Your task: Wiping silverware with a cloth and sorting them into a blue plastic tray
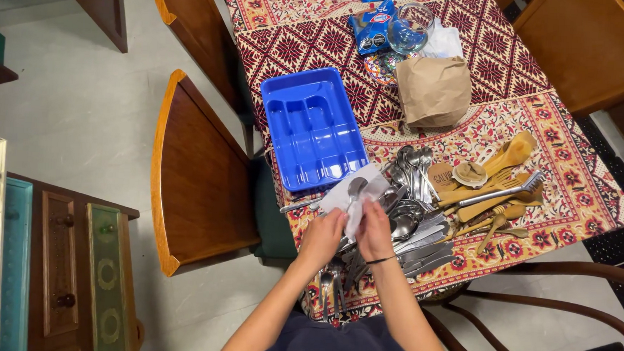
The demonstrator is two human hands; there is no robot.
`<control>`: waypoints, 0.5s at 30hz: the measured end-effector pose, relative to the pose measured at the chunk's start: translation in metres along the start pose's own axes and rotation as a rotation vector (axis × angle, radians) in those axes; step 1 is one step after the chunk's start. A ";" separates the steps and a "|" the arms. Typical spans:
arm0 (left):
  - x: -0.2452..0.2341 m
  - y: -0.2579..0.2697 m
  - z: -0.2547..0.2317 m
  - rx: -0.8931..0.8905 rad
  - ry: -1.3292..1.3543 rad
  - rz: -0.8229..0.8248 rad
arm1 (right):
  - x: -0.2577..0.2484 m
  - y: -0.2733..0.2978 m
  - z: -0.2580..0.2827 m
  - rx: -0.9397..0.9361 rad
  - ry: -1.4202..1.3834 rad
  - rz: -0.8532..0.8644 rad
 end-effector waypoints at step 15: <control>0.021 0.012 0.005 0.073 -0.049 0.057 | 0.005 0.019 0.081 -0.460 0.366 -0.148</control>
Point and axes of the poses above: each hand's wrist, its own y-axis away from the middle knuckle, its own x-axis out of the palm, z = x × y, the point moved 8 cm from there along -y, towards the middle knuckle, and after that the axes turned 7 degrees about -y, right-handed, at the moved point
